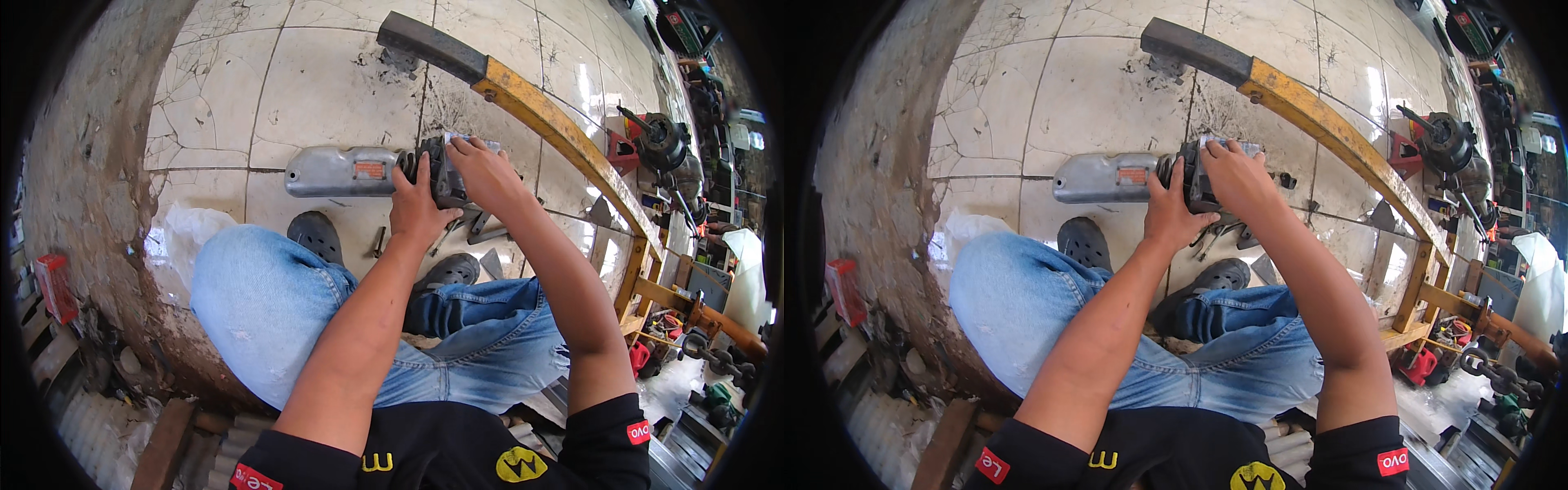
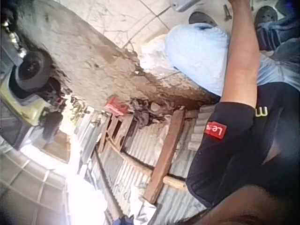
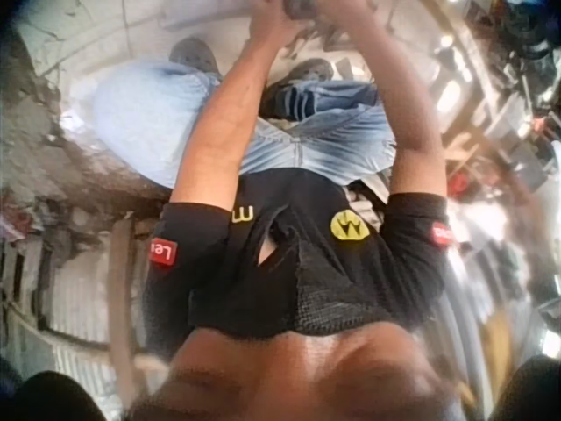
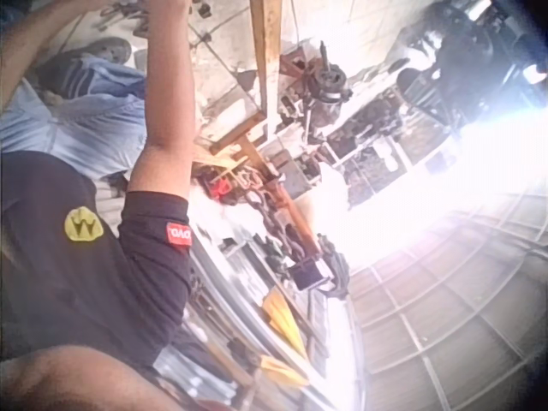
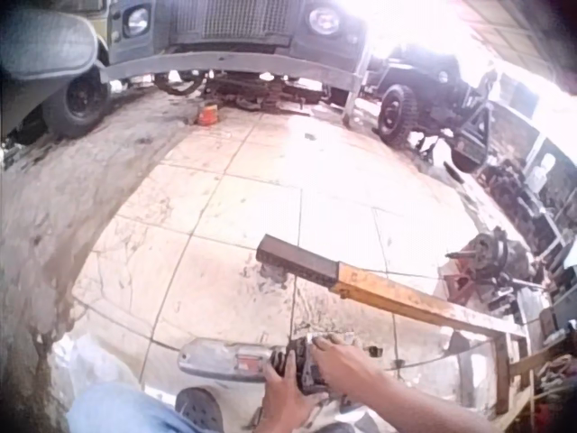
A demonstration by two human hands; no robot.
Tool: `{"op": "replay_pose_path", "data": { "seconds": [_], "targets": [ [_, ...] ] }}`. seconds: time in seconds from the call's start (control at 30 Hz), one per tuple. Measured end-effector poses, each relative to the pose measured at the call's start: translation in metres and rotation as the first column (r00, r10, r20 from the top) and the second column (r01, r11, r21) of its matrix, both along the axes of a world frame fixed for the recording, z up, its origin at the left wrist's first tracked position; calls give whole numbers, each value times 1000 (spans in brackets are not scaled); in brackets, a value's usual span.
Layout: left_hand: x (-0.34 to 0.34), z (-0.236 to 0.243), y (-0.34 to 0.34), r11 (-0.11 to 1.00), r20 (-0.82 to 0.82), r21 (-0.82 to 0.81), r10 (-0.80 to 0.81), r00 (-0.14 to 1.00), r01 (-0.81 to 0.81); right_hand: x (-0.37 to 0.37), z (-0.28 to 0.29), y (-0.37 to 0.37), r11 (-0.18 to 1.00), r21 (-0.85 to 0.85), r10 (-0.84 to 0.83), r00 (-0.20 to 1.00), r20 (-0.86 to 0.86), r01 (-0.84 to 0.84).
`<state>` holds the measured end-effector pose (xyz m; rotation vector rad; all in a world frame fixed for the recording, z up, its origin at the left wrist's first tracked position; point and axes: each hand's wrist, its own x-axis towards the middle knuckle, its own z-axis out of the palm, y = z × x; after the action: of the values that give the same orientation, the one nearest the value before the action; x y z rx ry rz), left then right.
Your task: The person sits on the floor and assembles a motor component by attaching a housing to a stator. They use a wire brush to clean the surface, then use sandpaper to smooth it. Finally, they use a screwdriver to tighten screws on the assembled unit.
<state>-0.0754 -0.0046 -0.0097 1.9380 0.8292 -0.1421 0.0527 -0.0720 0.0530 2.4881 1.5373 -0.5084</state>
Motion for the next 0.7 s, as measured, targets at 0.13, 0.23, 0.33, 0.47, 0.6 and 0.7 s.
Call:
{"op": "replay_pose_path", "data": {
  "seconds": [0.13, 0.23, 0.33, 0.47, 0.6, 0.7],
  "targets": [
    [-4, -4, 1, 1000, 0, 28, 14, 1000, -14, -9, 5, -3, 998, 14, 53, 998, 19, -53],
    [-3, -4, 3, 999, 9, 29, 23, 1000, -23, -14, 0, -13, 995, 57, 76, 994, 77, -81],
    [-2, 0, 3, 1000, -25, -9, 6, 1000, -6, -5, -2, 0, 999, -22, 34, 998, 50, -33],
    [-2, 0, 3, 1000, -26, -5, 8, 1000, -8, -10, 10, -3, 1000, -17, 24, 998, -51, -25],
    [-6, -6, 1, 998, -19, 61, 24, 1000, -23, -19, 16, -12, 1000, 23, 19, 993, -113, -17],
    [-1, -4, 0, 1000, -3, 22, 4, 1000, -4, -6, 3, -6, 1000, 17, 0, 999, -34, 1]
  ]
}}
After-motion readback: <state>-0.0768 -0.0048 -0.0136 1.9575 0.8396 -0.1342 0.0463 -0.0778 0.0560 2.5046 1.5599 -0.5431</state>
